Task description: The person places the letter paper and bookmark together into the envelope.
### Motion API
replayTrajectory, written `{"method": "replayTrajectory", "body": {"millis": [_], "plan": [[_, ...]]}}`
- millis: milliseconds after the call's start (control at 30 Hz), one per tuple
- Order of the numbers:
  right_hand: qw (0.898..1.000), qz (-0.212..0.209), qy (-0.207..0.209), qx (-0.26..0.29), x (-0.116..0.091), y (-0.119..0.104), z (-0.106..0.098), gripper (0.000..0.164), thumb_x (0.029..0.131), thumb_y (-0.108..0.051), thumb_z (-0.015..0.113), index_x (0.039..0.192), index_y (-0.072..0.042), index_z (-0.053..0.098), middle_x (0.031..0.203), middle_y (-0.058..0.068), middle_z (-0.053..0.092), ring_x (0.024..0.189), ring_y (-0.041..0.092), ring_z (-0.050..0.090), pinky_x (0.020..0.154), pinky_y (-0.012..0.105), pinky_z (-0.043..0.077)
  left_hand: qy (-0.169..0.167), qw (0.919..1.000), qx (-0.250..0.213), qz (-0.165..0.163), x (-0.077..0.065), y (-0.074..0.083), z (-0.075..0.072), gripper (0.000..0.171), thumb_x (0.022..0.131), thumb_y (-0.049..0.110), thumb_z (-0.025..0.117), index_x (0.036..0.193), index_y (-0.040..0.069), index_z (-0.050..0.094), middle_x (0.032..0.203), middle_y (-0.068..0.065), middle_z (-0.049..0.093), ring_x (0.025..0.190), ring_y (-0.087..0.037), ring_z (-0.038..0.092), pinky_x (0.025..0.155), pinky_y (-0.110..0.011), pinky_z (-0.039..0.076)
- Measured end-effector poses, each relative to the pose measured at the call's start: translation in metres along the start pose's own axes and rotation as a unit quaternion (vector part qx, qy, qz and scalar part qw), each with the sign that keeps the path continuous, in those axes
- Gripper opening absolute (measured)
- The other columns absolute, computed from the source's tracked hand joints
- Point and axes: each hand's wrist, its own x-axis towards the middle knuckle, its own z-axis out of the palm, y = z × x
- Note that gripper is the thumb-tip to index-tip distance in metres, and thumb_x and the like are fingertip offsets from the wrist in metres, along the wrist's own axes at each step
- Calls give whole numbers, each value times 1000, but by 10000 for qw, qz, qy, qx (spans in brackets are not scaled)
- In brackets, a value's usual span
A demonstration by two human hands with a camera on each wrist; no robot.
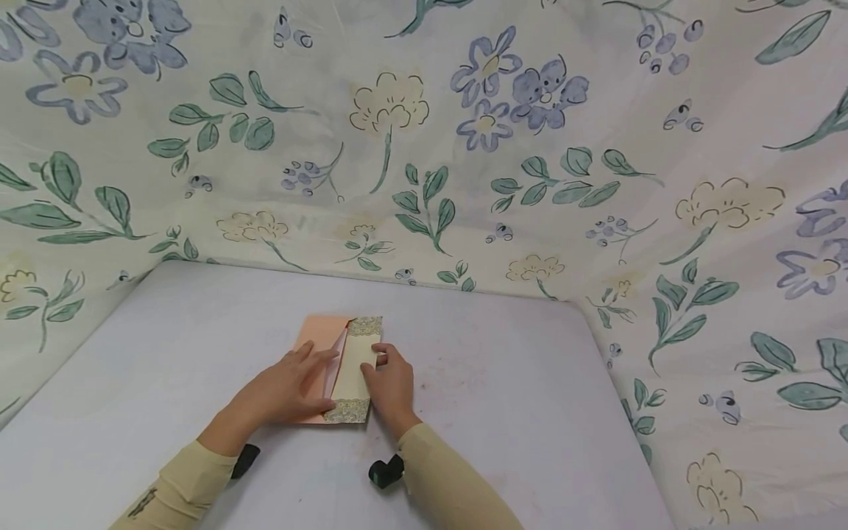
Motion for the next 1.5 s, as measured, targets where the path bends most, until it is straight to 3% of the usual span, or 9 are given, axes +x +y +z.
{"method": "replayTrajectory", "body": {"millis": [500,733,1267,1500], "plan": [[9998,-63,19,211,-2,0,-3,35,80,-27,72,114,-23,63,85,-1,68,62,3,59,54,21,47,-2,9999,90,-73,-1,2,-1,86,69,63,69,140,27,39,145,-27,28,123,-55,34,89,-62,39],[9988,-223,169,398,-3,0,-5,28,80,-21,72,108,-19,67,80,-3,67,55,4,55,47,21,44,-33,9999,24,-96,-2,0,-2,86,69,63,69,141,26,38,145,-27,28,123,-55,33,89,-62,39],[9997,-91,-55,228,-2,-2,3,25,81,-17,70,106,-17,68,85,-5,63,52,3,50,42,21,42,-62,9999,-52,-59,-1,0,-2,85,69,64,68,140,28,38,145,-28,27,124,-56,32,89,-63,38],[9996,-220,-98,159,-4,-6,8,25,82,-18,70,107,-16,68,82,-7,62,53,4,48,43,20,39,-45,9999,-93,-88,-2,0,-1,85,68,64,68,140,30,38,146,-26,28,124,-55,33,89,-62,39]]}}
